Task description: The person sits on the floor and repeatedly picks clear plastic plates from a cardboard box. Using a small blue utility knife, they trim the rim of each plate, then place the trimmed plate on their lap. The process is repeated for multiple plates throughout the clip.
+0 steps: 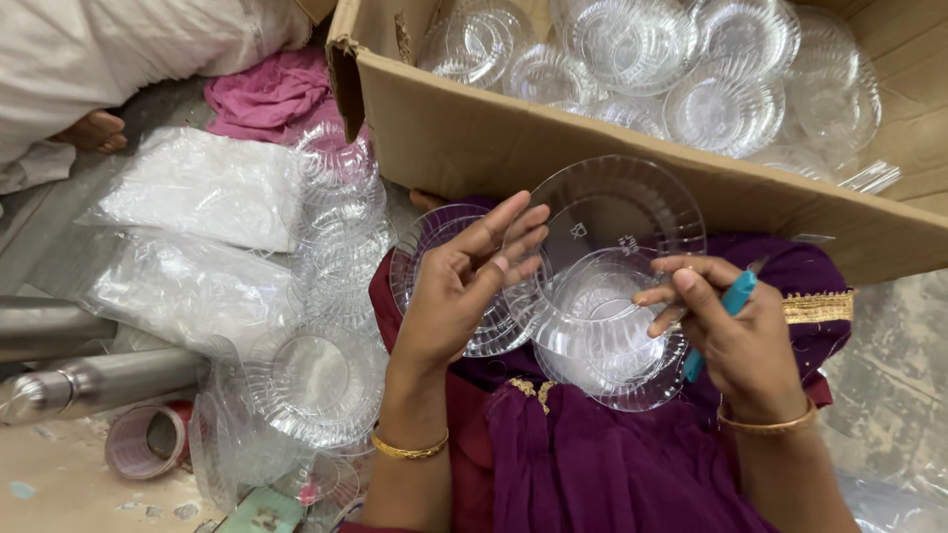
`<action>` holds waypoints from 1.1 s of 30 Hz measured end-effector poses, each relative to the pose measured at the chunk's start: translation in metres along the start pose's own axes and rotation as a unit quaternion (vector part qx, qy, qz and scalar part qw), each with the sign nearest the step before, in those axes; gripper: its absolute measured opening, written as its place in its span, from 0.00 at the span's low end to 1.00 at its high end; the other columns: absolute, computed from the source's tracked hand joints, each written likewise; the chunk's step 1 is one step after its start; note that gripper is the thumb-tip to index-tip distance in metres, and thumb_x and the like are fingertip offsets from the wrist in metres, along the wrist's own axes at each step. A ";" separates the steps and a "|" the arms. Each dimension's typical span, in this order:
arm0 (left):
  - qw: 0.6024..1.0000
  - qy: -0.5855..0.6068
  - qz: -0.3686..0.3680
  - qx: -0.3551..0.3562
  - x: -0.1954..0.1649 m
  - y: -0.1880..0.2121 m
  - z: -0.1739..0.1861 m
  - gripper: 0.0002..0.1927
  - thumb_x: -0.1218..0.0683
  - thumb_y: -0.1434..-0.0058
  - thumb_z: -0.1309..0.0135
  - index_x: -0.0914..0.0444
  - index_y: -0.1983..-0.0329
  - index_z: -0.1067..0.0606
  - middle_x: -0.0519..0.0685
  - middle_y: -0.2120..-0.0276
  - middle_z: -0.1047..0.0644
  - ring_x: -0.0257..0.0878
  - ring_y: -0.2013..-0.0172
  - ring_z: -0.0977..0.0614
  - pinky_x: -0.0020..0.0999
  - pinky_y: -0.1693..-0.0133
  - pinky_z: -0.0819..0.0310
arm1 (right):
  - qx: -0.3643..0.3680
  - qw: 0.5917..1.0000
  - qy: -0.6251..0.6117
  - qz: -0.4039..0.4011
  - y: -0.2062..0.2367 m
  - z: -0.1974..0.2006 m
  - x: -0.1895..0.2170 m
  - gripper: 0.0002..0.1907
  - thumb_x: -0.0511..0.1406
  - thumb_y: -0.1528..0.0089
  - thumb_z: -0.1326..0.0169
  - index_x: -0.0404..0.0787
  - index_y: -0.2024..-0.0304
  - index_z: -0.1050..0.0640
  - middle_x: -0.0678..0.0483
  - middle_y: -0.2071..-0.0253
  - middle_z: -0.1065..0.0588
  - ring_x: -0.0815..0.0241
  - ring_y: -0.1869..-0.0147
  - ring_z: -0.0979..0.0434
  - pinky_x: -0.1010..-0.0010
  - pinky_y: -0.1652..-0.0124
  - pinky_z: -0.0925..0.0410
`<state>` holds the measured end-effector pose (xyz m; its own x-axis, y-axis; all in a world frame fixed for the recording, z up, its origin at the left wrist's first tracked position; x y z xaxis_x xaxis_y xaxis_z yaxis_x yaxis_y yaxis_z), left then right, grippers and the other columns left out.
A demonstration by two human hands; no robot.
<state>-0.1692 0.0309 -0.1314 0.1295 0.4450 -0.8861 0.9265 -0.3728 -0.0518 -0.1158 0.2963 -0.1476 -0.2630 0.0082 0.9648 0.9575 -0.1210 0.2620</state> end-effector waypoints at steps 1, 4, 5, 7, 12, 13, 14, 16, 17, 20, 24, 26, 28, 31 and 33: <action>1.000 0.006 -0.003 0.014 -0.002 0.001 -0.001 0.30 0.70 0.32 0.62 0.70 0.25 0.42 0.62 0.30 0.32 0.51 0.31 0.28 0.44 0.33 0.29 | -0.006 1.000 0.013 0.000 0.001 0.001 0.002 0.14 0.35 0.30 0.52 0.29 0.48 0.24 0.42 0.61 0.18 0.63 0.71 0.20 0.81 0.81 0.46; 0.999 0.016 -0.010 0.048 -0.007 0.000 -0.004 0.33 0.72 0.33 0.61 0.69 0.23 0.45 0.61 0.27 0.36 0.50 0.28 0.32 0.45 0.30 0.34 | -0.019 0.999 0.041 0.005 0.000 0.002 0.009 0.14 0.34 0.30 0.52 0.30 0.48 0.24 0.41 0.61 0.18 0.63 0.71 0.20 0.82 0.82 0.48; 0.998 0.016 -0.008 0.054 -0.007 0.001 -0.005 0.34 0.72 0.33 0.61 0.69 0.23 0.46 0.61 0.27 0.37 0.50 0.28 0.33 0.46 0.29 0.35 | -0.022 0.999 0.042 0.004 0.000 0.002 0.010 0.14 0.34 0.29 0.52 0.30 0.47 0.24 0.41 0.61 0.18 0.63 0.71 0.20 0.82 0.82 0.48; 0.997 0.023 -0.011 0.071 -0.011 0.000 -0.007 0.35 0.72 0.33 0.61 0.69 0.22 0.48 0.61 0.25 0.39 0.50 0.26 0.35 0.45 0.28 0.37 | -0.025 0.999 0.040 0.005 -0.001 0.002 0.011 0.14 0.34 0.29 0.52 0.30 0.47 0.24 0.41 0.61 0.18 0.64 0.71 0.20 0.82 0.82 0.48; 0.994 0.038 -0.021 0.100 -0.015 0.002 -0.010 0.35 0.73 0.32 0.62 0.69 0.21 0.50 0.61 0.24 0.42 0.50 0.24 0.37 0.44 0.26 0.40 | -0.027 0.999 0.041 -0.005 -0.001 0.003 0.010 0.14 0.34 0.29 0.53 0.30 0.47 0.24 0.41 0.60 0.18 0.64 0.70 0.20 0.83 0.81 0.47; 0.995 0.036 -0.021 0.094 -0.015 0.002 -0.009 0.35 0.73 0.32 0.62 0.69 0.21 0.50 0.61 0.24 0.42 0.50 0.24 0.37 0.44 0.26 0.40 | -0.023 0.999 0.047 -0.004 0.000 0.002 0.010 0.14 0.34 0.29 0.53 0.30 0.48 0.24 0.42 0.60 0.18 0.64 0.70 0.20 0.82 0.81 0.47; 0.995 0.034 -0.020 0.090 -0.015 0.002 -0.009 0.35 0.73 0.32 0.62 0.69 0.21 0.50 0.61 0.24 0.41 0.50 0.25 0.37 0.44 0.26 0.40 | -0.020 0.998 0.053 -0.003 0.000 0.002 0.010 0.14 0.34 0.29 0.53 0.30 0.48 0.24 0.42 0.60 0.17 0.63 0.70 0.20 0.82 0.81 0.47; 0.996 0.030 -0.014 0.080 -0.013 0.002 -0.008 0.35 0.73 0.33 0.62 0.70 0.22 0.49 0.61 0.24 0.41 0.50 0.25 0.36 0.44 0.26 0.39 | -0.017 0.998 0.054 -0.008 0.003 0.001 0.010 0.14 0.34 0.30 0.52 0.31 0.48 0.23 0.43 0.60 0.17 0.64 0.69 0.20 0.82 0.80 0.46; 0.997 0.027 -0.012 0.073 -0.012 0.002 -0.007 0.36 0.73 0.34 0.62 0.70 0.22 0.48 0.61 0.24 0.40 0.51 0.26 0.36 0.44 0.27 0.38 | -0.015 0.999 0.050 -0.013 0.005 0.000 0.009 0.14 0.34 0.30 0.52 0.31 0.47 0.23 0.43 0.60 0.17 0.64 0.68 0.20 0.82 0.79 0.45; 0.998 0.009 -0.016 0.063 -0.011 0.003 -0.002 0.35 0.73 0.35 0.62 0.70 0.23 0.47 0.62 0.25 0.39 0.51 0.27 0.34 0.44 0.28 0.36 | 0.009 0.998 0.057 -0.010 0.006 -0.004 0.012 0.14 0.34 0.31 0.50 0.32 0.47 0.23 0.44 0.59 0.17 0.65 0.66 0.19 0.82 0.76 0.41; 0.993 -0.113 -0.034 0.029 -0.009 0.009 0.019 0.28 0.66 0.30 0.55 0.68 0.26 0.38 0.60 0.27 0.34 0.48 0.27 0.31 0.40 0.28 0.32 | 0.032 0.997 0.071 0.004 0.009 -0.003 0.019 0.15 0.33 0.34 0.48 0.32 0.46 0.23 0.44 0.59 0.17 0.66 0.65 0.19 0.82 0.77 0.43; 0.943 -0.286 0.058 -0.157 0.004 0.009 0.068 0.28 0.59 0.36 0.46 0.61 0.31 0.32 0.55 0.34 0.27 0.45 0.42 0.21 0.36 0.43 0.24 | 0.026 0.998 0.057 0.007 0.009 0.001 0.019 0.15 0.33 0.33 0.48 0.31 0.46 0.24 0.44 0.58 0.17 0.65 0.65 0.19 0.82 0.76 0.41; 0.805 -0.525 0.105 -0.256 0.002 0.015 0.106 0.30 0.51 0.42 0.35 0.59 0.36 0.26 0.57 0.43 0.23 0.47 0.51 0.19 0.39 0.52 0.22 | 0.016 0.999 0.050 0.002 0.013 0.007 0.017 0.15 0.33 0.32 0.48 0.31 0.46 0.24 0.44 0.58 0.17 0.65 0.65 0.19 0.82 0.76 0.41; 0.782 -0.532 0.173 -0.276 0.021 0.021 0.139 0.21 0.52 0.41 0.34 0.63 0.46 0.20 0.58 0.55 0.17 0.44 0.58 0.17 0.39 0.56 0.22 | -0.004 0.998 0.067 0.007 0.019 0.024 0.022 0.15 0.34 0.31 0.48 0.31 0.45 0.23 0.45 0.58 0.17 0.65 0.65 0.20 0.80 0.72 0.36; 0.813 -0.452 0.205 -0.304 0.034 0.031 0.152 0.15 0.55 0.37 0.40 0.62 0.48 0.20 0.55 0.59 0.15 0.41 0.62 0.15 0.38 0.59 0.21 | -0.023 0.996 0.088 0.027 0.025 0.040 0.034 0.15 0.34 0.31 0.48 0.32 0.45 0.23 0.46 0.59 0.17 0.65 0.64 0.20 0.77 0.65 0.28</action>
Point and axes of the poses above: each hand's wrist, its own y-axis away from the middle knuckle, its own z-axis out of the back of the hand, x = y × z, the point moved 8 cm from there along -y, towards the middle knuckle
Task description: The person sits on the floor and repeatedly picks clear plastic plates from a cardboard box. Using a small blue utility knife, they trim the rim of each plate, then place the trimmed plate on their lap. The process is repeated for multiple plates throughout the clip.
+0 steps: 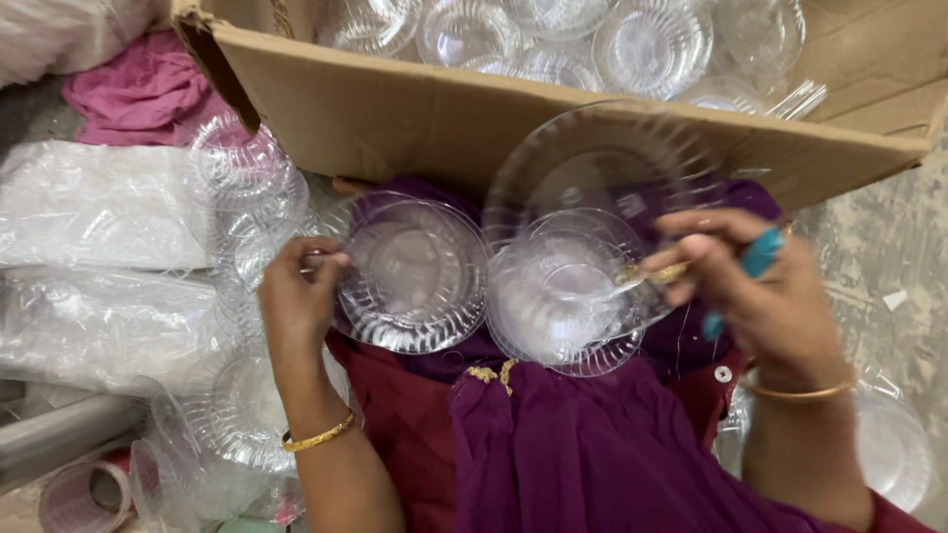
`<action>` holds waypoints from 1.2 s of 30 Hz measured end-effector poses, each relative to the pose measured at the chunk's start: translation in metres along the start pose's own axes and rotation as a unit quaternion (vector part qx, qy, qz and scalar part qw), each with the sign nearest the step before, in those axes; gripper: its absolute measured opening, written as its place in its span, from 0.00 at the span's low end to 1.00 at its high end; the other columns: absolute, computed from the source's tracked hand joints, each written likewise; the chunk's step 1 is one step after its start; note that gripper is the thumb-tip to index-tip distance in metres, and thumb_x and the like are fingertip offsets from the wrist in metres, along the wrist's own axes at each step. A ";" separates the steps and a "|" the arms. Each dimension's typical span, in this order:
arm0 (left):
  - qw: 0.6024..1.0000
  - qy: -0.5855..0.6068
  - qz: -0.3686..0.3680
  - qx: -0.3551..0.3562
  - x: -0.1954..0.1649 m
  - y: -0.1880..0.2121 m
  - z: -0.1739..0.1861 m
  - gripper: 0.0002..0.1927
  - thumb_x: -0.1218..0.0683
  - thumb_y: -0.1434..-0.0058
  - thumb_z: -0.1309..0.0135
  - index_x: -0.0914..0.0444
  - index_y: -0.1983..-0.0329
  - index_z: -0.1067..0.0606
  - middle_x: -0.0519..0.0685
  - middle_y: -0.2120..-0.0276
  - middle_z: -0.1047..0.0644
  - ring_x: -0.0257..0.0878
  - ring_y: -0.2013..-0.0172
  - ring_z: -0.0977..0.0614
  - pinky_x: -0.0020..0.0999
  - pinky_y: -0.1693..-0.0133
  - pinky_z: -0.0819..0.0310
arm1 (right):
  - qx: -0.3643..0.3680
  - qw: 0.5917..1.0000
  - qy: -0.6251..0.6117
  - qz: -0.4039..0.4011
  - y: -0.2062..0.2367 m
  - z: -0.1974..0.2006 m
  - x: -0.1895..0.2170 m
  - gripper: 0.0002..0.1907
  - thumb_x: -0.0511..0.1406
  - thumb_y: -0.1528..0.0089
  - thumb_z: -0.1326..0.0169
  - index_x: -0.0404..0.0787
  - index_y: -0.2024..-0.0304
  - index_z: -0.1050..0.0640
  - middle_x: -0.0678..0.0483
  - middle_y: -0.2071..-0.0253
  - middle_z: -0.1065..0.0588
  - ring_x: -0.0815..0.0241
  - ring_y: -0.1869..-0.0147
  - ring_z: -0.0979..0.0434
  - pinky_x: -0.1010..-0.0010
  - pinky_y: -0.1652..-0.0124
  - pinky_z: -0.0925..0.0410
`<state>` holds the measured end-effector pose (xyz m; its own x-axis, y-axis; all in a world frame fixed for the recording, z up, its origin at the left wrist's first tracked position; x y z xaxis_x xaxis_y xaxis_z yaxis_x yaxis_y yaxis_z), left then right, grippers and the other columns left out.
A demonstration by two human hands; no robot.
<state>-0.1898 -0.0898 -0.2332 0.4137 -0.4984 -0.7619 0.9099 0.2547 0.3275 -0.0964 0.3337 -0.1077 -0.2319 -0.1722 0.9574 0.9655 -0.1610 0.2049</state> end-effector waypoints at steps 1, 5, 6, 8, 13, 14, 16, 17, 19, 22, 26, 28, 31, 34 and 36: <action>1.000 0.013 0.007 -0.022 0.005 0.000 0.007 0.15 0.55 0.36 0.42 0.59 0.45 0.21 0.55 0.60 0.15 0.40 0.63 0.15 0.38 0.60 0.22 | -0.009 0.998 0.057 -0.012 0.001 0.009 0.002 0.15 0.34 0.31 0.47 0.32 0.45 0.22 0.47 0.60 0.17 0.64 0.66 0.21 0.76 0.66 0.28; 0.960 0.057 -0.244 -0.126 -0.034 0.018 0.038 0.14 0.62 0.26 0.50 0.65 0.41 0.22 0.57 0.48 0.16 0.40 0.48 0.15 0.34 0.48 0.22 | 0.001 0.945 0.325 -0.036 -0.002 0.019 0.000 0.17 0.34 0.35 0.45 0.35 0.44 0.20 0.49 0.64 0.16 0.62 0.64 0.19 0.71 0.64 0.29; 0.959 0.154 -0.221 -0.088 -0.034 0.017 0.039 0.14 0.62 0.25 0.52 0.66 0.40 0.23 0.57 0.47 0.18 0.40 0.47 0.15 0.33 0.47 0.20 | 0.009 0.917 0.398 -0.035 -0.005 0.015 -0.003 0.18 0.34 0.36 0.45 0.36 0.44 0.20 0.49 0.64 0.16 0.62 0.62 0.18 0.70 0.62 0.28; 0.924 0.343 -0.169 -0.008 -0.039 0.020 0.028 0.15 0.61 0.24 0.56 0.67 0.38 0.27 0.57 0.45 0.20 0.39 0.45 0.16 0.30 0.47 0.18 | 0.003 0.836 0.535 -0.123 -0.005 0.012 -0.021 0.20 0.39 0.32 0.43 0.41 0.39 0.21 0.47 0.62 0.17 0.58 0.62 0.17 0.68 0.58 0.26; 0.877 0.440 -0.147 0.122 -0.083 0.048 -0.021 0.19 0.57 0.28 0.53 0.70 0.37 0.28 0.61 0.47 0.19 0.45 0.50 0.15 0.36 0.49 0.15 | 0.059 0.987 0.145 0.018 -0.010 -0.033 -0.012 0.17 0.36 0.32 0.50 0.32 0.43 0.24 0.49 0.57 0.17 0.61 0.56 0.16 0.70 0.55 0.25; 0.870 0.445 -0.147 0.150 -0.092 0.055 -0.033 0.19 0.56 0.27 0.53 0.70 0.37 0.29 0.60 0.46 0.20 0.45 0.49 0.15 0.36 0.49 0.16 | 0.088 0.991 0.097 0.024 -0.009 -0.044 -0.013 0.18 0.36 0.32 0.50 0.32 0.43 0.24 0.48 0.58 0.18 0.60 0.57 0.15 0.70 0.56 0.24; 0.855 0.455 -0.145 0.205 -0.103 0.071 -0.050 0.21 0.55 0.27 0.54 0.70 0.36 0.30 0.60 0.45 0.20 0.46 0.47 0.16 0.36 0.48 0.17 | 0.097 0.993 0.053 0.029 -0.008 -0.055 -0.014 0.16 0.35 0.32 0.50 0.31 0.46 0.23 0.46 0.60 0.18 0.59 0.60 0.15 0.70 0.59 0.23; 0.873 0.411 -0.186 0.185 -0.107 0.076 -0.048 0.21 0.54 0.25 0.56 0.69 0.35 0.29 0.60 0.44 0.20 0.47 0.45 0.16 0.37 0.45 0.19 | 0.080 0.995 0.058 0.030 -0.009 -0.056 -0.015 0.14 0.34 0.32 0.49 0.30 0.48 0.22 0.44 0.62 0.17 0.58 0.63 0.16 0.70 0.62 0.23; 0.900 0.314 -0.267 0.141 -0.110 0.081 -0.043 0.21 0.52 0.22 0.60 0.68 0.35 0.27 0.60 0.43 0.19 0.48 0.41 0.17 0.38 0.39 0.21 | 0.044 0.998 0.043 0.030 -0.010 -0.052 -0.016 0.13 0.34 0.31 0.49 0.29 0.51 0.22 0.43 0.64 0.17 0.57 0.66 0.16 0.71 0.66 0.25; 0.876 -0.160 -0.388 -0.239 -0.108 0.072 -0.007 0.20 0.52 0.33 0.43 0.66 0.41 0.26 0.68 0.42 0.23 0.62 0.42 0.23 0.45 0.46 0.25 | 0.000 1.000 0.005 0.024 -0.004 -0.038 -0.016 0.12 0.33 0.30 0.50 0.27 0.51 0.23 0.41 0.63 0.18 0.58 0.66 0.17 0.73 0.68 0.28; 0.971 -0.140 -0.163 -0.107 -0.045 0.011 -0.011 0.19 0.51 0.45 0.33 0.64 0.53 0.21 0.59 0.58 0.18 0.51 0.59 0.16 0.44 0.56 0.23 | -0.011 0.999 0.006 0.036 0.006 -0.028 -0.018 0.12 0.32 0.30 0.50 0.27 0.51 0.23 0.42 0.63 0.18 0.58 0.65 0.17 0.73 0.65 0.25; 0.986 -0.072 -0.123 -0.085 -0.028 0.002 -0.008 0.13 0.55 0.41 0.36 0.64 0.56 0.21 0.56 0.62 0.17 0.46 0.63 0.15 0.41 0.59 0.22 | -0.020 0.999 0.001 0.032 0.008 -0.023 -0.023 0.12 0.31 0.30 0.50 0.26 0.50 0.23 0.42 0.63 0.19 0.58 0.65 0.18 0.73 0.65 0.26; 0.982 -0.006 -0.152 -0.107 -0.027 0.003 0.001 0.07 0.57 0.34 0.42 0.63 0.55 0.21 0.52 0.65 0.15 0.42 0.65 0.13 0.38 0.61 0.21 | -0.028 0.999 -0.019 0.016 0.010 -0.018 -0.032 0.12 0.31 0.29 0.50 0.26 0.49 0.24 0.41 0.61 0.19 0.58 0.64 0.18 0.74 0.64 0.27; 0.981 0.024 -0.185 -0.062 -0.041 0.007 -0.012 0.06 0.57 0.33 0.43 0.63 0.56 0.21 0.50 0.65 0.15 0.41 0.65 0.12 0.35 0.62 0.19 | -0.027 0.999 -0.019 0.016 0.011 -0.011 -0.035 0.12 0.31 0.29 0.50 0.25 0.50 0.24 0.41 0.61 0.20 0.57 0.63 0.18 0.73 0.63 0.26; 0.973 0.012 -0.227 -0.047 -0.055 0.014 -0.026 0.08 0.56 0.34 0.40 0.63 0.55 0.20 0.52 0.64 0.16 0.43 0.65 0.13 0.38 0.62 0.20 | -0.039 0.999 -0.022 0.022 0.011 -0.005 -0.035 0.12 0.31 0.29 0.50 0.25 0.50 0.25 0.41 0.61 0.20 0.57 0.60 0.17 0.73 0.62 0.26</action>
Point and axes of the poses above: each hand's wrist, its own y-axis away from the middle knuckle, its own z-axis out of the back of the hand, x = y × z, the point moved 8 cm from there along -y, towards the middle knuckle
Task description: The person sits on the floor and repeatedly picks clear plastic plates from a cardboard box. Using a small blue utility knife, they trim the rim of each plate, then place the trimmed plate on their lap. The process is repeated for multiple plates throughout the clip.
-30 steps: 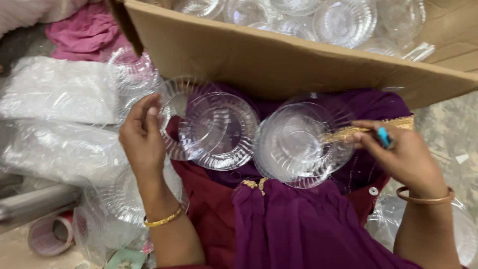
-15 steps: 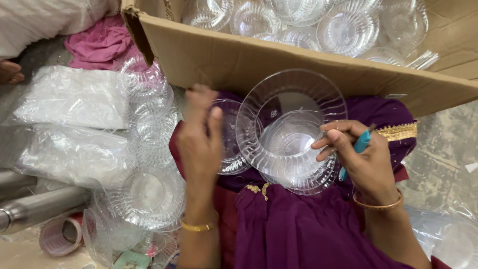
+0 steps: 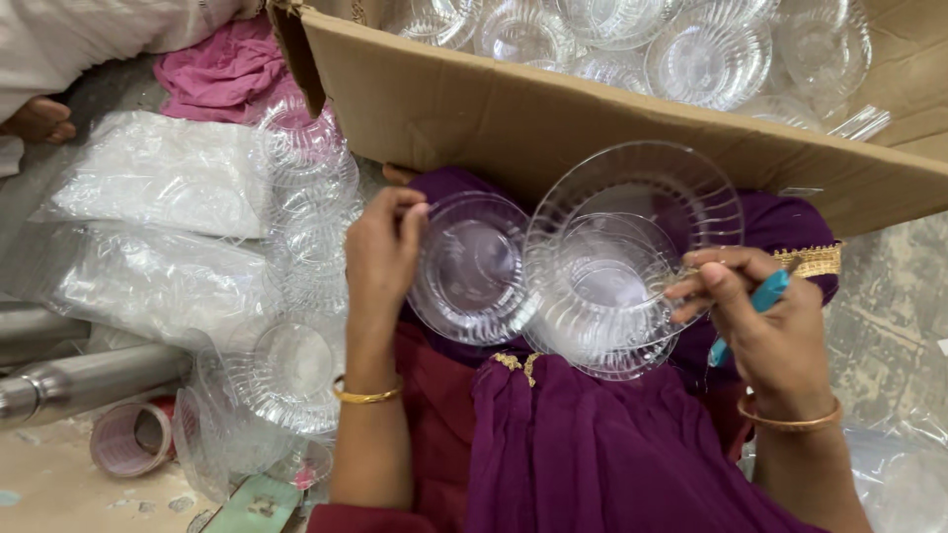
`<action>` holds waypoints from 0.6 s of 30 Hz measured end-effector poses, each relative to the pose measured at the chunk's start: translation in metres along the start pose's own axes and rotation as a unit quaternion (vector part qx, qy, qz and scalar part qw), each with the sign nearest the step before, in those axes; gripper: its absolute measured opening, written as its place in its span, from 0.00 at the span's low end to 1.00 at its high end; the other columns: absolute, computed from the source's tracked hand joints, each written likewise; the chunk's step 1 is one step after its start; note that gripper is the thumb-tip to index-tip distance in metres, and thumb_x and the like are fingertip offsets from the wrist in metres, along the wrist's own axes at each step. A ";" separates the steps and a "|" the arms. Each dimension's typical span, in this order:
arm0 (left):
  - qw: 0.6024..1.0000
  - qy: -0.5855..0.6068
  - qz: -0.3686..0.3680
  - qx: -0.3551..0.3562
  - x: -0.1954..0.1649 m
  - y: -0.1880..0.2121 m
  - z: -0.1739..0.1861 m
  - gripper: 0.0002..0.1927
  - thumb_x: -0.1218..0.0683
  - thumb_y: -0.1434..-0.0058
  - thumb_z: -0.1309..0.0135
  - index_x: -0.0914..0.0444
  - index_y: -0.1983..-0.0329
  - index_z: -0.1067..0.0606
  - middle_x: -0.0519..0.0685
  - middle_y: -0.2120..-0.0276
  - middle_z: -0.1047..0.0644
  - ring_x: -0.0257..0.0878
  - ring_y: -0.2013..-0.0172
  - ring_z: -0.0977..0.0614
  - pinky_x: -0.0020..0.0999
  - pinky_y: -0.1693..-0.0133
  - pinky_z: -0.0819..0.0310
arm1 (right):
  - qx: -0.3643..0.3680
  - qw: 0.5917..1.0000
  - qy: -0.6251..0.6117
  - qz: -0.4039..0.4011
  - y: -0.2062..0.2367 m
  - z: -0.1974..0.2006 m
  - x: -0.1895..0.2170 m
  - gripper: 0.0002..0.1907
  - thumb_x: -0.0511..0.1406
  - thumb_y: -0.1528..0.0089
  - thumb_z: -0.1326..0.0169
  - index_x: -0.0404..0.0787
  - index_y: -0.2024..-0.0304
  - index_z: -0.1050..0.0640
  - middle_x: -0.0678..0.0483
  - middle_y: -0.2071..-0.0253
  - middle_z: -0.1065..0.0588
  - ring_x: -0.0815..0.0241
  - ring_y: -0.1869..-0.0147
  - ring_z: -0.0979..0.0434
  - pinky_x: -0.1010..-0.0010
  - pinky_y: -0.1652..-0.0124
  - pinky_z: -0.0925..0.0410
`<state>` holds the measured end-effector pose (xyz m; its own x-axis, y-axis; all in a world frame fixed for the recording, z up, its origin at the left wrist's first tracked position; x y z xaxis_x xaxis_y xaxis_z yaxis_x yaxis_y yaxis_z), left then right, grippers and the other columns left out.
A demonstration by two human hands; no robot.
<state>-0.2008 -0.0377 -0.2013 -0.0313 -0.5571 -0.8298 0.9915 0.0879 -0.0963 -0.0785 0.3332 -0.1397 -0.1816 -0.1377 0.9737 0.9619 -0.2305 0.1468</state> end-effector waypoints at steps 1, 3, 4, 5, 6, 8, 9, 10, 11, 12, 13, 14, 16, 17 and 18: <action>1.000 -0.015 -0.002 0.016 -0.003 0.002 -0.006 0.11 0.56 0.37 0.39 0.64 0.53 0.21 0.52 0.65 0.16 0.45 0.66 0.14 0.39 0.62 0.21 | -0.003 1.000 -0.013 0.004 0.001 0.003 0.001 0.12 0.31 0.29 0.50 0.25 0.50 0.25 0.41 0.61 0.20 0.57 0.61 0.17 0.73 0.62 0.26; 0.998 -0.043 -0.008 0.048 -0.006 0.004 -0.015 0.17 0.55 0.42 0.36 0.65 0.51 0.22 0.54 0.68 0.16 0.48 0.67 0.15 0.43 0.63 0.23 | -0.011 0.999 -0.037 0.014 0.002 0.009 0.004 0.11 0.31 0.28 0.50 0.25 0.49 0.25 0.41 0.60 0.21 0.57 0.62 0.18 0.73 0.61 0.25; 0.995 -0.079 -0.027 0.060 -0.008 0.005 -0.017 0.16 0.55 0.43 0.35 0.64 0.53 0.21 0.54 0.68 0.16 0.49 0.66 0.15 0.44 0.62 0.23 | -0.019 0.999 -0.033 0.004 0.004 0.012 0.004 0.11 0.31 0.28 0.50 0.25 0.49 0.25 0.41 0.60 0.21 0.57 0.62 0.18 0.74 0.61 0.26; 0.990 -0.116 -0.047 0.072 -0.009 0.005 -0.018 0.14 0.56 0.44 0.35 0.63 0.55 0.20 0.54 0.68 0.16 0.50 0.66 0.15 0.45 0.61 0.23 | -0.028 0.999 -0.031 -0.006 0.005 0.016 0.004 0.12 0.31 0.28 0.50 0.25 0.48 0.25 0.41 0.60 0.20 0.57 0.63 0.18 0.74 0.62 0.27; 0.982 -0.153 -0.066 0.084 -0.010 0.007 -0.020 0.13 0.56 0.44 0.35 0.63 0.56 0.19 0.54 0.68 0.16 0.50 0.65 0.15 0.46 0.60 0.23 | -0.037 0.999 -0.028 -0.017 0.007 0.019 0.002 0.12 0.31 0.28 0.50 0.26 0.48 0.25 0.41 0.60 0.20 0.56 0.63 0.19 0.75 0.62 0.28; 0.975 -0.185 -0.099 0.074 -0.014 0.009 -0.019 0.24 0.52 0.55 0.31 0.63 0.54 0.20 0.57 0.67 0.18 0.51 0.65 0.16 0.45 0.63 0.23 | -0.035 0.999 -0.033 -0.016 0.009 0.020 0.002 0.12 0.31 0.27 0.50 0.26 0.47 0.25 0.41 0.60 0.20 0.56 0.63 0.19 0.76 0.65 0.30; 0.971 -0.200 -0.115 0.067 -0.017 0.010 -0.019 0.29 0.51 0.60 0.29 0.63 0.52 0.20 0.58 0.66 0.19 0.52 0.66 0.17 0.44 0.64 0.22 | -0.034 0.999 -0.034 -0.014 0.009 0.020 0.001 0.12 0.31 0.27 0.50 0.26 0.47 0.25 0.40 0.60 0.20 0.56 0.63 0.19 0.76 0.66 0.31; 0.983 -0.159 -0.035 0.086 -0.005 0.008 -0.019 0.23 0.52 0.53 0.32 0.62 0.53 0.20 0.56 0.66 0.18 0.49 0.66 0.15 0.42 0.63 0.21 | -0.034 0.999 -0.042 -0.005 0.009 0.020 0.001 0.11 0.31 0.28 0.50 0.26 0.49 0.25 0.42 0.59 0.21 0.57 0.61 0.18 0.74 0.65 0.28; 0.987 -0.115 0.045 0.106 0.007 0.006 -0.019 0.16 0.54 0.46 0.36 0.61 0.54 0.20 0.54 0.66 0.16 0.46 0.66 0.14 0.40 0.62 0.21 | -0.034 0.998 -0.050 0.004 0.010 0.020 0.000 0.11 0.31 0.28 0.50 0.25 0.50 0.25 0.43 0.57 0.21 0.57 0.60 0.17 0.73 0.63 0.26; 0.982 -0.070 0.123 0.125 0.017 0.005 -0.020 0.09 0.55 0.39 0.39 0.60 0.55 0.20 0.52 0.66 0.15 0.42 0.67 0.12 0.38 0.61 0.20 | -0.036 0.998 -0.058 0.015 0.010 0.021 0.001 0.11 0.31 0.29 0.49 0.25 0.51 0.25 0.45 0.56 0.22 0.58 0.58 0.16 0.71 0.62 0.23; 0.989 -0.069 0.099 0.082 0.012 0.000 -0.009 0.07 0.56 0.35 0.42 0.61 0.55 0.21 0.52 0.64 0.15 0.42 0.66 0.13 0.38 0.61 0.20 | -0.030 0.998 -0.055 0.012 0.010 0.022 -0.001 0.11 0.31 0.29 0.49 0.26 0.51 0.25 0.43 0.57 0.21 0.57 0.59 0.17 0.73 0.62 0.24; 0.994 -0.068 0.078 0.041 0.007 -0.001 0.004 0.06 0.57 0.32 0.46 0.62 0.55 0.21 0.52 0.63 0.15 0.42 0.66 0.13 0.37 0.61 0.20 | -0.024 0.998 -0.051 0.006 0.012 0.023 -0.002 0.11 0.31 0.28 0.49 0.26 0.50 0.25 0.42 0.59 0.21 0.57 0.61 0.18 0.74 0.63 0.25; 0.999 0.007 0.040 -0.026 -0.003 -0.001 0.026 0.07 0.59 0.28 0.50 0.65 0.53 0.23 0.53 0.59 0.16 0.42 0.62 0.13 0.34 0.58 0.17 | -0.025 0.999 -0.041 -0.009 0.014 0.026 -0.006 0.11 0.31 0.28 0.49 0.26 0.49 0.24 0.41 0.60 0.20 0.57 0.63 0.18 0.77 0.66 0.30; 0.995 0.083 0.021 -0.051 -0.008 0.001 0.036 0.07 0.60 0.27 0.52 0.66 0.52 0.24 0.55 0.57 0.16 0.41 0.58 0.12 0.33 0.54 0.15 | -0.032 0.999 -0.034 -0.017 0.014 0.027 -0.008 0.11 0.31 0.28 0.49 0.26 0.49 0.24 0.41 0.60 0.20 0.56 0.64 0.19 0.78 0.70 0.34; 0.984 0.159 0.000 -0.076 -0.014 0.002 0.044 0.08 0.60 0.26 0.54 0.68 0.51 0.25 0.57 0.55 0.16 0.41 0.54 0.12 0.31 0.51 0.13 | -0.039 0.999 -0.027 -0.023 0.014 0.029 -0.010 0.11 0.31 0.28 0.49 0.26 0.48 0.24 0.41 0.61 0.20 0.56 0.64 0.19 0.79 0.73 0.38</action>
Point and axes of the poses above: each hand's wrist, its own y-axis away from the middle knuckle, its own z-axis out of the back of the hand, x = y × z, the point moved 8 cm from there along -y, towards the middle knuckle
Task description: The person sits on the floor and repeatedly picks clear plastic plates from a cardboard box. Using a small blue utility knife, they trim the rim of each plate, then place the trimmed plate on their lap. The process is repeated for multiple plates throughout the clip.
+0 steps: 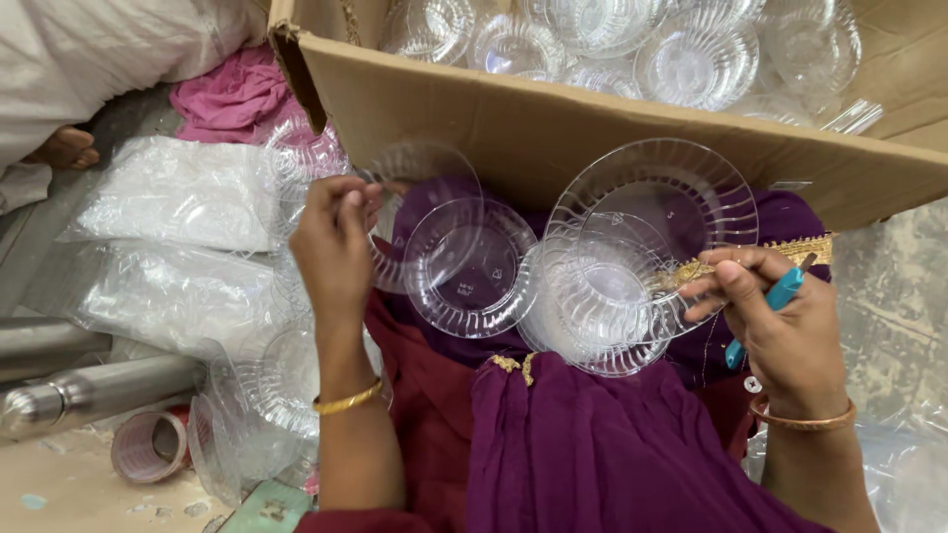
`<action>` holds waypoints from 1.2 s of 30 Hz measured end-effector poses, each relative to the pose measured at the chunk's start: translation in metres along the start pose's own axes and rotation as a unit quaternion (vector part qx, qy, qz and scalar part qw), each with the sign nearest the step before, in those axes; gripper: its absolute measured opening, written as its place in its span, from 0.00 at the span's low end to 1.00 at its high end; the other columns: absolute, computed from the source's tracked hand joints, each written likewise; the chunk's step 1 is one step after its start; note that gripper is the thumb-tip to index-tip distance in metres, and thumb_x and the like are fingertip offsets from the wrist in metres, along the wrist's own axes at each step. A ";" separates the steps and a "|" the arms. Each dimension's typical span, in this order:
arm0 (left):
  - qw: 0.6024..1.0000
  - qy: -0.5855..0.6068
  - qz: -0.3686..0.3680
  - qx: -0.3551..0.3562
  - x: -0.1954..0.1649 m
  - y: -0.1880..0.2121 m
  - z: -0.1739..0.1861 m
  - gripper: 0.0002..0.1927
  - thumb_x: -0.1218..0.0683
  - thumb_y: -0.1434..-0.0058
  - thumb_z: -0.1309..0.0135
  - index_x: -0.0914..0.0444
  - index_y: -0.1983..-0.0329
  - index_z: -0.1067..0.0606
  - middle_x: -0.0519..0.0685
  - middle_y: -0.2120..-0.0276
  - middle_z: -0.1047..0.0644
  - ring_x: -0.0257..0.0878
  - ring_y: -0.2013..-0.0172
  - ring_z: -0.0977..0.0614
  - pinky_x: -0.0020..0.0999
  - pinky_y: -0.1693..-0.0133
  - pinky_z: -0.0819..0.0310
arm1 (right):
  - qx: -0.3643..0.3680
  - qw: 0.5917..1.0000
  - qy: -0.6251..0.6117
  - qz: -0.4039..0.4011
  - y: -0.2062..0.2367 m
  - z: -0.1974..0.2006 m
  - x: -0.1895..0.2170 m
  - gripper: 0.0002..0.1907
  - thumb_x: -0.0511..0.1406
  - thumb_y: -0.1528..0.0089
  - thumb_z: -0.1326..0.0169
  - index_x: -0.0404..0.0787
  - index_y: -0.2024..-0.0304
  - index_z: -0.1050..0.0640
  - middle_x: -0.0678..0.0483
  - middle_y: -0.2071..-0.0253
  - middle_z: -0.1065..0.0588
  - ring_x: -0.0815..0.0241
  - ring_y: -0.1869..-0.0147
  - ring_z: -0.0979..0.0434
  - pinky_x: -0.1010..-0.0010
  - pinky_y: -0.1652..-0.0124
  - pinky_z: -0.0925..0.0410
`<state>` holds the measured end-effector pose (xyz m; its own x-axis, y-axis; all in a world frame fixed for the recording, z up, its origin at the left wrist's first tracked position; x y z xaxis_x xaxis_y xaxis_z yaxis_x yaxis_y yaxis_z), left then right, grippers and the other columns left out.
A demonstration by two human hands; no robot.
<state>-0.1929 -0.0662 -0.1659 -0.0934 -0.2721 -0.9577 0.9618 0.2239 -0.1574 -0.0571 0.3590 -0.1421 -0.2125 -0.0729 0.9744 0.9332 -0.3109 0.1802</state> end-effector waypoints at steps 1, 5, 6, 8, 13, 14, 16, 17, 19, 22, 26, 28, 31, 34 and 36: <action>0.998 0.065 0.009 0.006 -0.004 0.001 0.000 0.08 0.61 0.25 0.54 0.69 0.48 0.27 0.58 0.54 0.17 0.43 0.54 0.12 0.32 0.51 0.14 | 0.004 1.000 -0.016 0.008 0.000 -0.001 0.000 0.11 0.31 0.28 0.49 0.26 0.49 0.24 0.42 0.60 0.21 0.57 0.62 0.18 0.78 0.69 0.33; 0.968 0.244 0.050 0.031 -0.019 0.011 -0.017 0.15 0.61 0.25 0.57 0.71 0.38 0.33 0.63 0.48 0.21 0.47 0.52 0.14 0.36 0.50 0.14 | 0.014 0.999 -0.029 0.013 -0.001 -0.004 -0.002 0.11 0.32 0.29 0.50 0.26 0.51 0.24 0.43 0.60 0.21 0.58 0.62 0.18 0.77 0.67 0.29; 0.961 0.268 0.060 0.036 -0.021 0.016 -0.024 0.17 0.61 0.26 0.57 0.71 0.36 0.34 0.64 0.47 0.22 0.49 0.51 0.15 0.37 0.50 0.14 | 0.017 1.000 -0.019 0.008 -0.001 -0.004 -0.003 0.12 0.32 0.29 0.50 0.26 0.51 0.24 0.43 0.60 0.20 0.58 0.63 0.18 0.78 0.69 0.30; 0.952 0.295 0.066 0.046 -0.027 0.024 -0.037 0.18 0.61 0.26 0.58 0.71 0.35 0.35 0.65 0.44 0.23 0.49 0.49 0.15 0.38 0.50 0.15 | 0.017 1.000 -0.020 0.010 0.001 -0.001 -0.003 0.12 0.32 0.29 0.50 0.26 0.51 0.24 0.42 0.61 0.20 0.58 0.63 0.18 0.78 0.68 0.30; 0.940 0.326 0.062 0.075 -0.039 0.033 -0.055 0.21 0.60 0.25 0.59 0.69 0.30 0.39 0.65 0.38 0.26 0.50 0.45 0.17 0.39 0.46 0.16 | -0.004 1.000 -0.003 -0.029 0.004 0.013 -0.007 0.13 0.33 0.29 0.51 0.27 0.49 0.24 0.42 0.62 0.19 0.60 0.65 0.20 0.80 0.72 0.36; 0.940 0.328 0.060 0.078 -0.042 0.033 -0.056 0.22 0.60 0.25 0.59 0.69 0.29 0.39 0.65 0.37 0.27 0.50 0.44 0.17 0.39 0.46 0.17 | 0.003 1.000 -0.021 -0.018 0.004 0.013 -0.005 0.13 0.33 0.29 0.51 0.27 0.49 0.24 0.43 0.62 0.19 0.61 0.64 0.19 0.80 0.69 0.32; 0.936 0.337 0.060 0.082 -0.046 0.035 -0.057 0.23 0.60 0.24 0.60 0.69 0.28 0.40 0.64 0.36 0.27 0.50 0.43 0.18 0.39 0.45 0.17 | 0.005 1.000 -0.025 -0.011 0.004 0.018 -0.004 0.13 0.33 0.29 0.52 0.27 0.49 0.24 0.43 0.62 0.19 0.62 0.64 0.18 0.80 0.70 0.33; 0.933 0.345 0.062 0.084 -0.048 0.036 -0.058 0.23 0.60 0.24 0.61 0.68 0.27 0.40 0.63 0.36 0.28 0.49 0.43 0.18 0.38 0.45 0.18 | -0.001 1.000 -0.009 -0.015 0.005 0.023 -0.004 0.14 0.34 0.29 0.52 0.28 0.48 0.24 0.43 0.62 0.19 0.61 0.66 0.19 0.81 0.74 0.37; 0.936 0.339 0.050 0.080 -0.052 0.038 -0.054 0.23 0.60 0.25 0.62 0.67 0.27 0.41 0.61 0.36 0.28 0.47 0.44 0.18 0.36 0.45 0.18 | -0.013 1.000 0.008 -0.022 0.006 0.032 -0.007 0.14 0.34 0.28 0.52 0.28 0.48 0.24 0.42 0.61 0.18 0.61 0.67 0.20 0.81 0.77 0.42; 0.956 0.285 0.019 0.065 -0.056 0.039 -0.051 0.23 0.60 0.25 0.63 0.66 0.27 0.40 0.60 0.39 0.25 0.43 0.49 0.16 0.32 0.49 0.18 | -0.036 0.999 0.011 -0.026 0.013 0.048 -0.010 0.15 0.34 0.28 0.52 0.27 0.47 0.24 0.41 0.61 0.19 0.60 0.66 0.20 0.81 0.77 0.42; 0.980 0.191 0.007 0.059 -0.051 0.029 -0.034 0.20 0.61 0.24 0.62 0.68 0.31 0.34 0.58 0.45 0.21 0.37 0.58 0.16 0.27 0.57 0.19 | -0.040 0.999 -0.023 -0.017 0.022 0.057 -0.013 0.15 0.34 0.29 0.51 0.27 0.47 0.24 0.41 0.61 0.19 0.59 0.66 0.19 0.80 0.73 0.36; 0.983 0.172 0.012 0.057 -0.047 0.028 -0.026 0.19 0.61 0.24 0.62 0.68 0.32 0.34 0.57 0.47 0.21 0.36 0.59 0.16 0.26 0.58 0.20 | -0.040 0.999 -0.031 -0.013 0.026 0.059 -0.013 0.15 0.34 0.28 0.51 0.26 0.47 0.24 0.41 0.61 0.19 0.58 0.66 0.19 0.78 0.71 0.34; 0.986 0.161 0.020 0.047 -0.040 0.028 -0.015 0.19 0.62 0.24 0.62 0.66 0.32 0.33 0.56 0.49 0.20 0.35 0.59 0.16 0.24 0.59 0.21 | -0.038 0.998 -0.041 -0.001 0.029 0.059 -0.010 0.15 0.33 0.28 0.51 0.25 0.47 0.24 0.40 0.61 0.19 0.56 0.64 0.18 0.75 0.68 0.31; 0.992 0.070 0.058 0.082 -0.027 0.026 -0.019 0.20 0.62 0.25 0.63 0.61 0.33 0.31 0.55 0.51 0.19 0.37 0.60 0.15 0.27 0.60 0.20 | -0.030 0.997 -0.065 0.015 0.029 0.058 -0.007 0.15 0.32 0.29 0.52 0.23 0.47 0.25 0.40 0.62 0.20 0.55 0.63 0.17 0.72 0.64 0.26; 0.974 -0.098 0.158 0.132 -0.005 0.026 -0.026 0.23 0.60 0.29 0.64 0.54 0.35 0.27 0.52 0.53 0.18 0.40 0.61 0.14 0.33 0.62 0.18 | -0.037 0.997 -0.062 0.017 0.030 0.059 -0.007 0.15 0.32 0.29 0.51 0.22 0.47 0.25 0.39 0.62 0.20 0.54 0.64 0.17 0.71 0.64 0.26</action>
<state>-0.1737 -0.0350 -0.1713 0.2429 -0.4078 -0.8802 0.9698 0.0832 0.2291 -0.0104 0.4056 -0.1351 -0.1387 0.0326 0.9898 0.9147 -0.3788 0.1407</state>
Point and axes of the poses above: each hand's wrist, its own y-axis away from the middle knuckle, its own z-axis out of the back of the hand, x = y × z, the point moved 8 cm from there along -y, towards the middle knuckle
